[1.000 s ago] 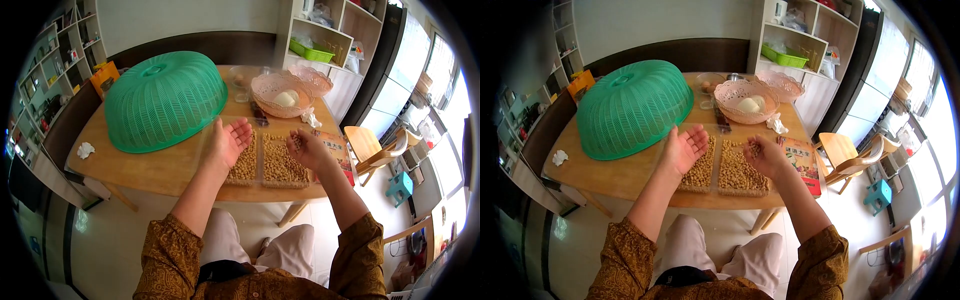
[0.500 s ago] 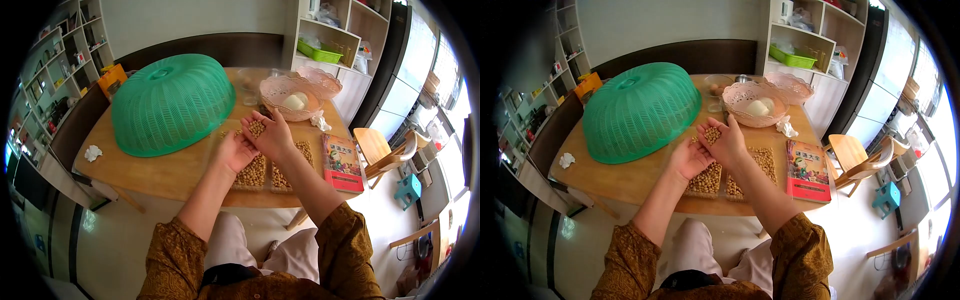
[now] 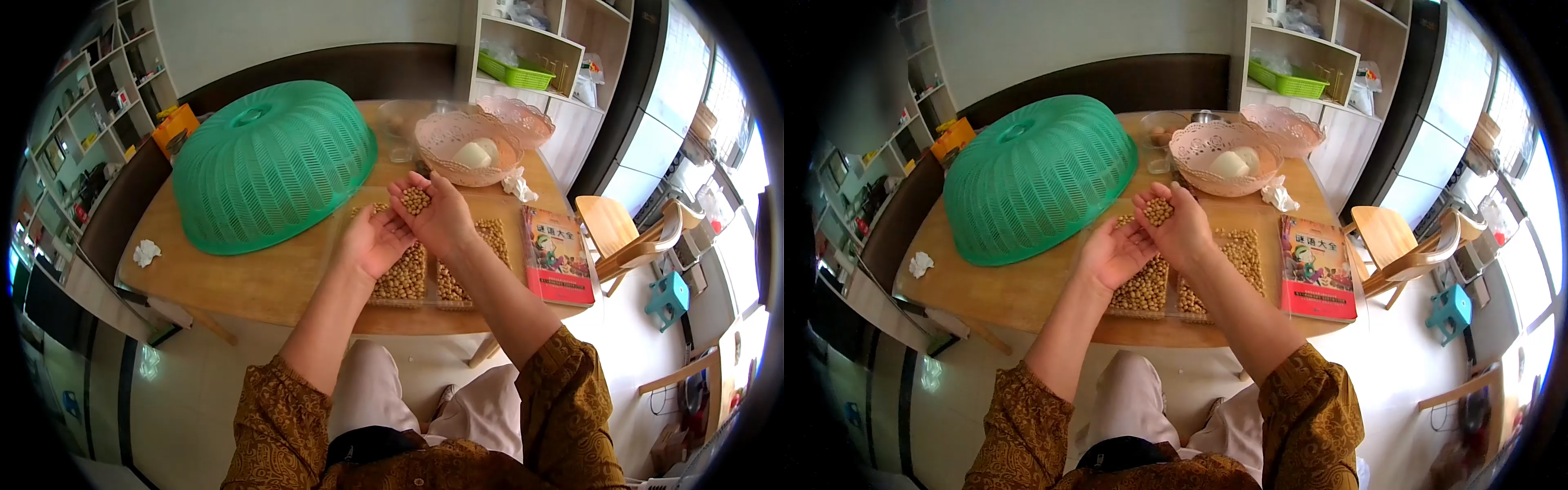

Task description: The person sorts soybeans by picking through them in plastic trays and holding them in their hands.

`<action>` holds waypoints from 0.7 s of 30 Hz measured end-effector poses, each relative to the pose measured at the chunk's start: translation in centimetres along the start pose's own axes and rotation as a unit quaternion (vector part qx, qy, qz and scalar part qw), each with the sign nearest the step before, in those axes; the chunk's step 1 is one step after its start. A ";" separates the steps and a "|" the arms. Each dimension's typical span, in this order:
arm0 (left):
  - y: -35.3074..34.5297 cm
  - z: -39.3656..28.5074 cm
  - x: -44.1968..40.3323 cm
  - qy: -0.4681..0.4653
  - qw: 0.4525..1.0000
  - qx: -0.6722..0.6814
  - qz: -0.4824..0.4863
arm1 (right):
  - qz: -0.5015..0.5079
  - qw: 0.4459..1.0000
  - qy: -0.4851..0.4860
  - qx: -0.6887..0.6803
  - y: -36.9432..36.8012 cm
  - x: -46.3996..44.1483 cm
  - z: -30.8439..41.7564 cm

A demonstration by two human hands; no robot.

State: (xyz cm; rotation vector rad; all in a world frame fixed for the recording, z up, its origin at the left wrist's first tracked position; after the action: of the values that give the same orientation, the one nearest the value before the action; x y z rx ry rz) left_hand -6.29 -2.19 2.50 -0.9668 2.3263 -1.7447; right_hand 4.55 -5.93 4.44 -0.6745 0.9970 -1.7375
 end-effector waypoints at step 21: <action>0.1 -0.1 -0.1 -0.013 1.000 -0.010 -0.013 | 0.055 0.994 0.039 0.084 0.5 -0.5 -0.5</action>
State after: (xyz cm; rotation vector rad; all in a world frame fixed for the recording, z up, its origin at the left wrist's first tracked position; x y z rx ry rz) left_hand -6.32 -2.04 2.47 -1.0213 2.3288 -1.7108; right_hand 4.55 -5.42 3.80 -0.4388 0.9107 -1.7378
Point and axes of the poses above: each hand's wrist, its own x-axis away from the middle knuckle, its own y-axis out of the back of the hand, z = x × y, the point moved 2 cm from there along -x, towards the middle knuckle, and after that the axes turned 8 degrees about y, right-handed, at the moved point
